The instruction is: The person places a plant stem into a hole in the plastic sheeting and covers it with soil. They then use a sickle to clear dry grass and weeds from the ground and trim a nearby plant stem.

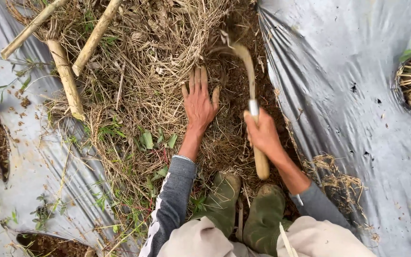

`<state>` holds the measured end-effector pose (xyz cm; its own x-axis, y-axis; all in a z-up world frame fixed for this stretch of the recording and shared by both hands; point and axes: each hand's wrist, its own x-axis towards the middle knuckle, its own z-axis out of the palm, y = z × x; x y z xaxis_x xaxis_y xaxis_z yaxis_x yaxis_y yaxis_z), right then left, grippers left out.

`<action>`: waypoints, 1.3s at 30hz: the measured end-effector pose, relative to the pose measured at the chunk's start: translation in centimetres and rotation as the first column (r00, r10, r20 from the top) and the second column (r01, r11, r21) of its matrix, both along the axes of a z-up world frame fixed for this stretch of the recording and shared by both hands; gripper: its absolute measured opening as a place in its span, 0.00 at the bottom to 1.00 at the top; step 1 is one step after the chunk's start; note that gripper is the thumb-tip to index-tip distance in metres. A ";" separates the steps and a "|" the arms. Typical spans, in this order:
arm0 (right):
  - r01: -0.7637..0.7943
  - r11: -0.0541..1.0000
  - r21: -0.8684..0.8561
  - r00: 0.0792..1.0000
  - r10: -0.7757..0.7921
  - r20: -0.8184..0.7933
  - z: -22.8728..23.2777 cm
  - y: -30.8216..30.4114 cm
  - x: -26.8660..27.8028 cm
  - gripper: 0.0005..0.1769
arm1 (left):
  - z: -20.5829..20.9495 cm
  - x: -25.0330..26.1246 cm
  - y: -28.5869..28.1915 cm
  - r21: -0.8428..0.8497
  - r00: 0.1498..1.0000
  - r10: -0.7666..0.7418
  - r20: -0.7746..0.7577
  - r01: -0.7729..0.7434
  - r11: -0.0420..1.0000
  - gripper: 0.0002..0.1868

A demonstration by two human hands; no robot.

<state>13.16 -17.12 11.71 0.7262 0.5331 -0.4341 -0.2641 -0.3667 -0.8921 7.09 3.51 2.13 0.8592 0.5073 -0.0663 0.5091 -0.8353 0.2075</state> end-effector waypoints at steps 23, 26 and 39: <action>-0.171 0.973 -0.154 0.981 0.183 0.067 1.1 -9.4 -5.7 0.07 | 4.6 -9.4 -6.2 -0.058 0.955 -0.247 -0.164 0.241 0.969 0.45; -0.158 0.981 -0.116 0.970 0.176 0.168 2.3 -9.8 -5.3 0.09 | 4.3 -9.1 -6.4 -0.077 0.932 -0.233 -0.277 0.220 0.972 0.43; -0.071 0.995 -0.064 0.960 0.086 0.267 2.2 -12.8 -3.4 0.19 | 2.8 -8.4 -6.9 0.118 0.815 -0.286 -0.505 0.393 0.912 0.45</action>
<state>9.73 -29.94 13.89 0.7768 0.5746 -0.2576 0.0149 -0.4257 -0.9047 -1.33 -3.42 4.90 0.8710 0.2366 -0.4305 0.1749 -0.9683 -0.1783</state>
